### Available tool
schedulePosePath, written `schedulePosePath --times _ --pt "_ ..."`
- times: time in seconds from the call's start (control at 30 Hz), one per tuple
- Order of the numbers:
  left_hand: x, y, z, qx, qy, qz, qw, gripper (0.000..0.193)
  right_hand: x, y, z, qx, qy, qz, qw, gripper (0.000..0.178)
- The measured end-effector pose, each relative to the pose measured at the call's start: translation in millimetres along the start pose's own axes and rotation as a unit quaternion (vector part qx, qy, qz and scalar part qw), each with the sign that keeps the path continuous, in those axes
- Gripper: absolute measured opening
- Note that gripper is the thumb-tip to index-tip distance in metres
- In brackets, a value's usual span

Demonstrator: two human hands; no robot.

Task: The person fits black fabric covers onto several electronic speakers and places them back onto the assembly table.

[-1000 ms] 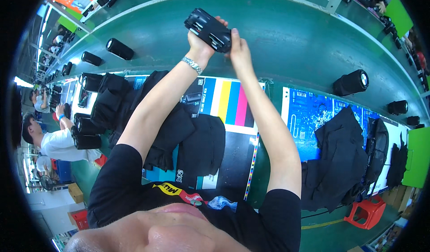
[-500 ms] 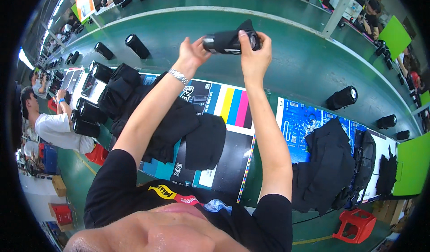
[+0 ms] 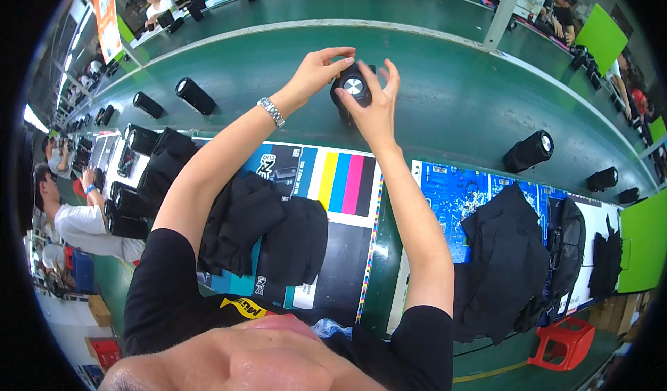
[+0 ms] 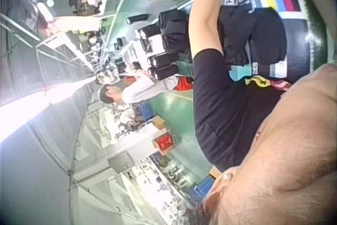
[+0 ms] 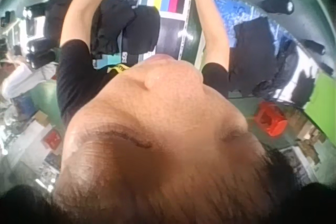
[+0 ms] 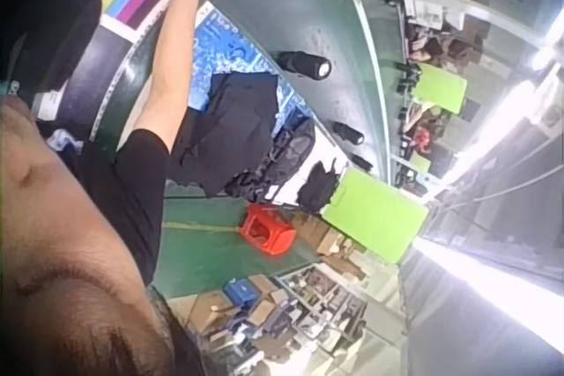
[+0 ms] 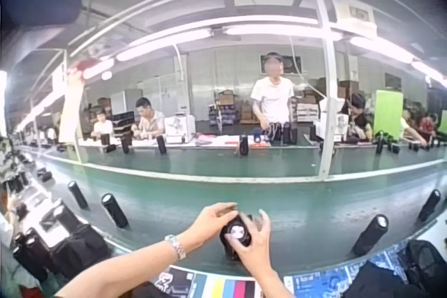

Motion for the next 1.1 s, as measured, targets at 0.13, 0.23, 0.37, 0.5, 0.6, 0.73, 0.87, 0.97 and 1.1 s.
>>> schedulePosePath --times 0.13,0.23,0.37,0.5,0.6,0.73,0.87,0.97,1.1 --pt "16 26 -17 -0.109 0.089 -0.094 0.986 0.037 15 -13 52 0.278 0.196 -0.054 0.939 0.086" --pt "21 32 -18 -0.124 0.055 -0.120 0.984 0.030 16 -12 57 0.294 0.258 -0.091 0.916 0.072" --pt "18 31 19 0.149 0.243 -0.034 0.958 0.023 14 -4 55 0.296 0.240 -0.091 0.920 0.056" --pt "32 1 55 0.306 0.281 0.018 0.909 0.012 12 -3 70 0.321 0.199 -0.074 0.923 0.053" --pt "25 -13 51 0.279 0.257 0.038 0.924 0.013 13 -4 75 0.331 0.197 -0.124 0.915 0.054" --pt "28 -17 56 0.277 0.198 0.024 0.940 0.019 -19 -11 77 0.201 0.354 -0.166 0.898 0.088" --pt "23 11 29 0.111 -0.004 0.097 0.989 0.037 -41 19 93 0.359 0.371 -0.043 0.855 0.097" --pt "47 36 -25 -0.076 -0.318 0.072 0.942 0.064 -10 46 112 0.426 0.364 0.005 0.828 0.096" --pt "86 30 -46 -0.106 -0.319 0.106 0.936 0.066 21 49 98 0.427 0.414 -0.044 0.803 0.074"
Point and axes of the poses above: each hand's wrist, its own y-axis towards the middle knuckle, its own x-axis out of the palm, z = x × y, the point moved 5 cm from there along y, towards the middle knuckle, and after that the axes turned 1 degree about x, right-handed, at the moved point
